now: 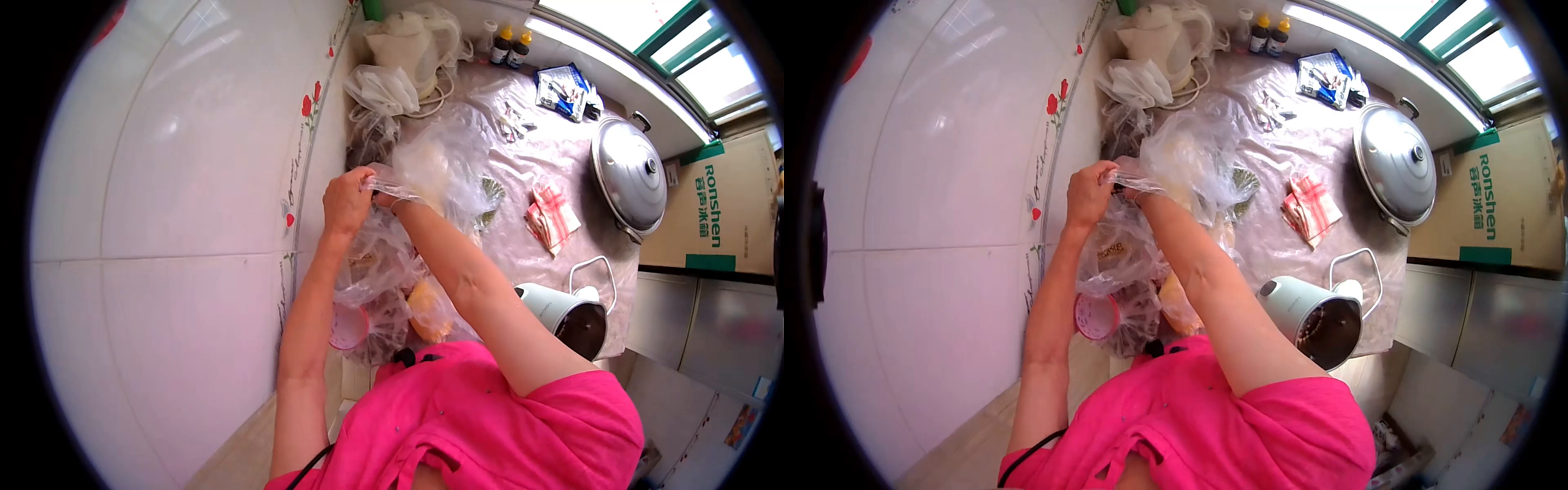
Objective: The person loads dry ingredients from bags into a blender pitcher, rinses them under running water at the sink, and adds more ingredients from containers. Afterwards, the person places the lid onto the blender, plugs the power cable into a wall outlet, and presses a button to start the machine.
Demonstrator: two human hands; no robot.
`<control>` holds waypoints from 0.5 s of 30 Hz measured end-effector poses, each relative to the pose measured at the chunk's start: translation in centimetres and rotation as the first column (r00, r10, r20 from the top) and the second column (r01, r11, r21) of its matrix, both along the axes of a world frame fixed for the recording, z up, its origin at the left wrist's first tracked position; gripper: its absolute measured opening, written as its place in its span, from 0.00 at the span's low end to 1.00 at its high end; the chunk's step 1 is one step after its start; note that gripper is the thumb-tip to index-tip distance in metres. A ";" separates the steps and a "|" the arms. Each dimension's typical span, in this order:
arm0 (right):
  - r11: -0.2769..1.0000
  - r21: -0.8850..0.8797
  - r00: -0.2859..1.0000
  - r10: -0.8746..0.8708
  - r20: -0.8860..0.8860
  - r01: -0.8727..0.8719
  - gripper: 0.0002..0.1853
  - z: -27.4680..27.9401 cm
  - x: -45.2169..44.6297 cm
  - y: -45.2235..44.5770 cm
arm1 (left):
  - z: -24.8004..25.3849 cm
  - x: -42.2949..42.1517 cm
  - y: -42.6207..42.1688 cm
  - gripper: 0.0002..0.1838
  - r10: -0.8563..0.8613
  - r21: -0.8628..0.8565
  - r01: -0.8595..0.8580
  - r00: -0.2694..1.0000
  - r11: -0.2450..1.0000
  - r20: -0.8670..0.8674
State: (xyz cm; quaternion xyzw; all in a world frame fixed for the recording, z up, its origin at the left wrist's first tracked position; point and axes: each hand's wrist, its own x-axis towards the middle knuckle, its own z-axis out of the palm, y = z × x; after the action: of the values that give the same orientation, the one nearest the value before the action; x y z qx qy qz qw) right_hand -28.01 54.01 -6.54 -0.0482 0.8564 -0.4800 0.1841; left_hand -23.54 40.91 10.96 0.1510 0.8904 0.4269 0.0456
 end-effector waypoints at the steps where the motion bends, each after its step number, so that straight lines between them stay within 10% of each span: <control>1: 1.000 0.007 1.000 0.000 -0.007 0.000 0.16 1.5 0.2 0.2 | 0.1 0.0 0.0 0.08 -0.006 -0.032 0.006 1.000 0.999 -0.014; 5: 0.979 0.035 0.959 -0.190 -0.210 0.201 0.15 6.3 2.7 0.3 | 0.7 -0.3 0.2 0.08 -0.040 -0.090 0.034 0.997 0.995 -0.068; 7: 0.799 -0.529 0.954 -0.291 0.078 0.287 0.10 1.6 0.9 -0.4 | 1.0 -0.6 0.3 0.07 -0.004 -0.152 -0.004 0.999 0.988 -0.054; 9: 0.644 -0.706 0.951 -0.271 0.151 0.295 0.08 1.2 0.7 -0.6 | 1.3 -1.0 0.2 0.08 0.010 -0.172 -0.025 0.996 0.985 -0.091; 11: 0.754 -0.626 0.966 -0.259 -0.007 0.197 0.07 6.1 2.3 -0.7 | 1.6 -1.4 0.0 0.08 0.019 -0.188 -0.040 0.994 0.981 -0.110; 15: 0.319 -0.717 0.785 -0.242 0.571 0.620 0.08 11.5 4.4 -1.0 | 1.9 -1.7 -0.1 0.08 0.012 -0.190 -0.028 0.997 0.981 -0.082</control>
State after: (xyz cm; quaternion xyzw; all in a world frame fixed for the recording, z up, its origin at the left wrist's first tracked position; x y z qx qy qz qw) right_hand -23.61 52.97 4.91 0.1880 0.4093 -0.8807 0.1466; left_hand -25.23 40.82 12.87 0.1540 0.9298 0.3336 0.0197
